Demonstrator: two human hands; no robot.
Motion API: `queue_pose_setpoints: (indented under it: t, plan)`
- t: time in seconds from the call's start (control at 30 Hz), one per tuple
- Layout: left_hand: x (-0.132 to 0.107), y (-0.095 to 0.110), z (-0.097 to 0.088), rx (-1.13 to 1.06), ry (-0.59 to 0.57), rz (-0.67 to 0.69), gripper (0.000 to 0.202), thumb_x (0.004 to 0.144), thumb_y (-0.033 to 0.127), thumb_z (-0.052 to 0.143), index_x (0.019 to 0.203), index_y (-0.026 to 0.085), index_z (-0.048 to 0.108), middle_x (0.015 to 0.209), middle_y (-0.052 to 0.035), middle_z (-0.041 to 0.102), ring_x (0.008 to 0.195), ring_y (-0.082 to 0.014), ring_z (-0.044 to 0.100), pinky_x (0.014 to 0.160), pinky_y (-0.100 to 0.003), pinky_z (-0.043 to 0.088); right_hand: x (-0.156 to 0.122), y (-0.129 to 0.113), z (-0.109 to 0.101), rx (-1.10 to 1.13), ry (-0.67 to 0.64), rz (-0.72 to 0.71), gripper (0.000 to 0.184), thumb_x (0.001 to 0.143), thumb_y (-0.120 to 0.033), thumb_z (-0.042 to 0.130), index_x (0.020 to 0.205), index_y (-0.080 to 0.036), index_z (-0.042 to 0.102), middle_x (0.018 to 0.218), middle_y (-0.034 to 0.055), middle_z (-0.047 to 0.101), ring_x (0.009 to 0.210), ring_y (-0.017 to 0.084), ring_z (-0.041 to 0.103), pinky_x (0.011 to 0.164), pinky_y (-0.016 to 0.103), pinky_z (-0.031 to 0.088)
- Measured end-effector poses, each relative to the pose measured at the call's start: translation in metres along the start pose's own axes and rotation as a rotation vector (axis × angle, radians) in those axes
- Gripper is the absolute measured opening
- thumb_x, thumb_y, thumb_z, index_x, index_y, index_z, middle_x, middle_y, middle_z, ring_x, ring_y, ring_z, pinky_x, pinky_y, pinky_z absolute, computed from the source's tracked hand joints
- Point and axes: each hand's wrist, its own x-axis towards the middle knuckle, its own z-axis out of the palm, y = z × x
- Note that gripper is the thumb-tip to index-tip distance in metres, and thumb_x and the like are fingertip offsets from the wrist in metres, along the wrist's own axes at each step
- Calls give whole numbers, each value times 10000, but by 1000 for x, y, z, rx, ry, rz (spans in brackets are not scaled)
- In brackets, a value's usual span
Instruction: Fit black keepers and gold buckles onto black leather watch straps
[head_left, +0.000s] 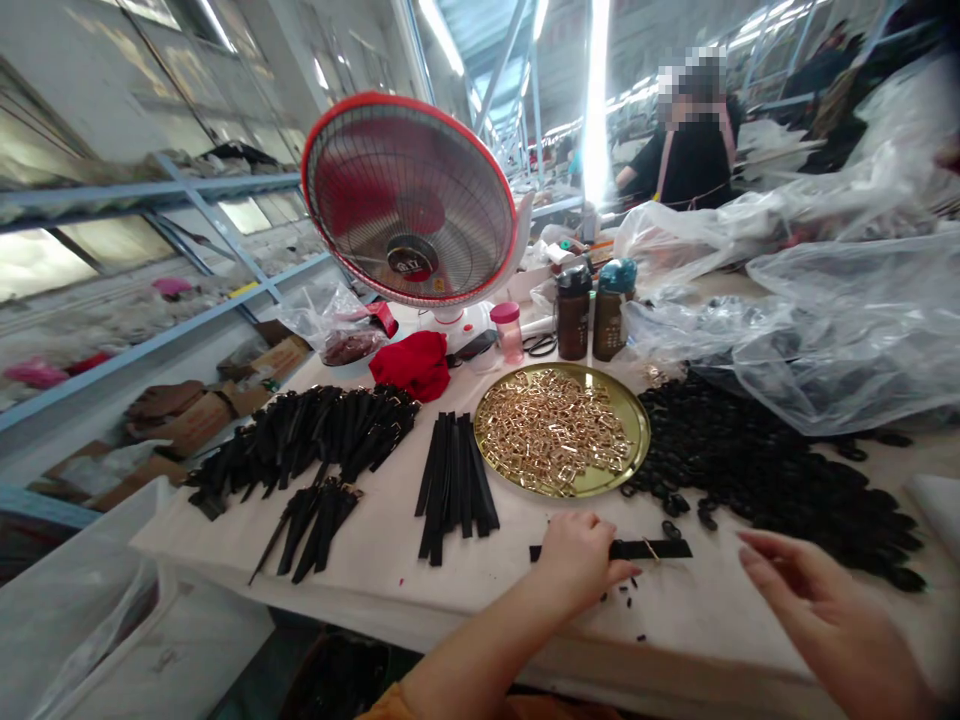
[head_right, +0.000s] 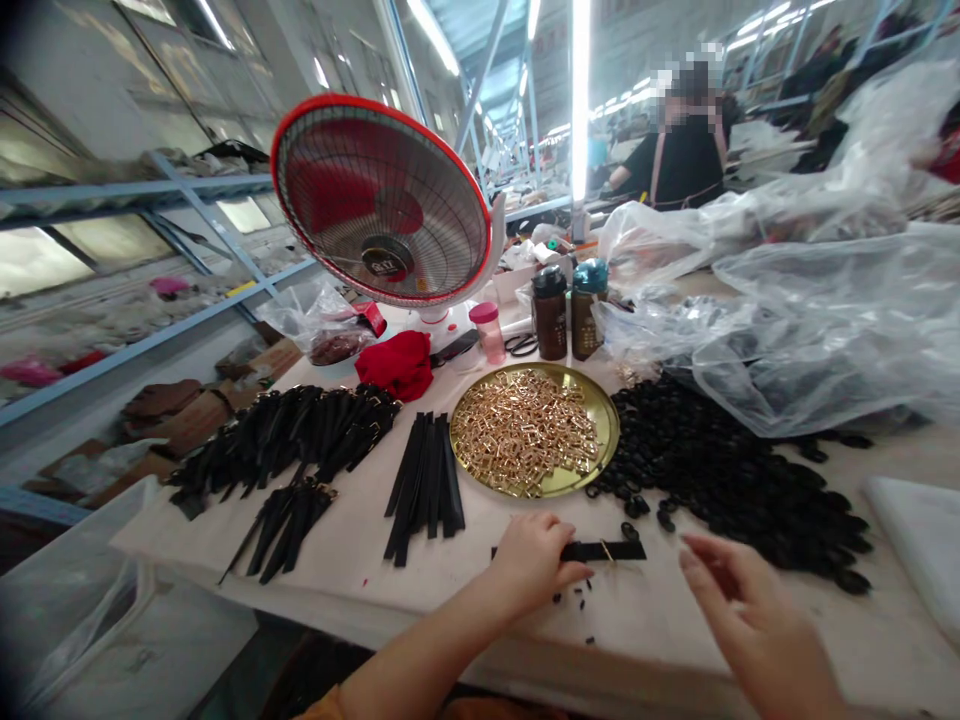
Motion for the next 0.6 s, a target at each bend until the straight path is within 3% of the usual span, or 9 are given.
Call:
queue_pose_setpoints:
  t: [0.1,0.27,0.33,0.43,0.53,0.6]
  plan:
    - [8,0,9,30,-74,-83,331,717,443,612,879,154,614,864,-81,591,853,-233,549,740,-345,445,6,1,27,-32,-206,5,482,707,-611,451,906,-195,592,726,61,625,618,222,595,586,344,451]
    - [8,-1,7,-82,-113,-144,271,695,376,635,845,153,608,893,-80,591,877,-226,542,763,-325,430,10,-16,48,-56,-307,-52,371,712,-566,470,824,-225,567,775,59,627,724,256,594,649,352,416]
    - [3,-1,4,-210,-139,-204,270,704,382,620,854,159,592,883,-69,594,867,-215,546,756,-318,428,13,-26,51,61,-330,-41,317,678,-536,518,747,-228,555,740,46,625,717,247,584,648,337,413]
    - [-6,-2,-3,-588,-290,-306,302,743,359,555,969,160,535,802,-28,590,708,-151,561,637,-263,440,11,-38,54,303,-406,99,327,658,-540,546,660,-214,532,578,2,560,587,193,533,567,295,399]
    - [-15,-1,-8,-920,-415,-251,270,767,284,470,996,146,513,716,12,550,539,-82,512,516,-196,405,1,-45,56,470,-460,251,390,688,-569,516,557,-202,488,486,-22,476,504,149,460,513,275,374]
    - [-18,2,-9,-977,-409,-220,230,765,260,442,939,138,531,691,20,523,507,-67,487,484,-183,387,-5,-49,56,476,-426,267,383,662,-559,551,550,-197,500,481,-21,484,506,148,462,512,274,376]
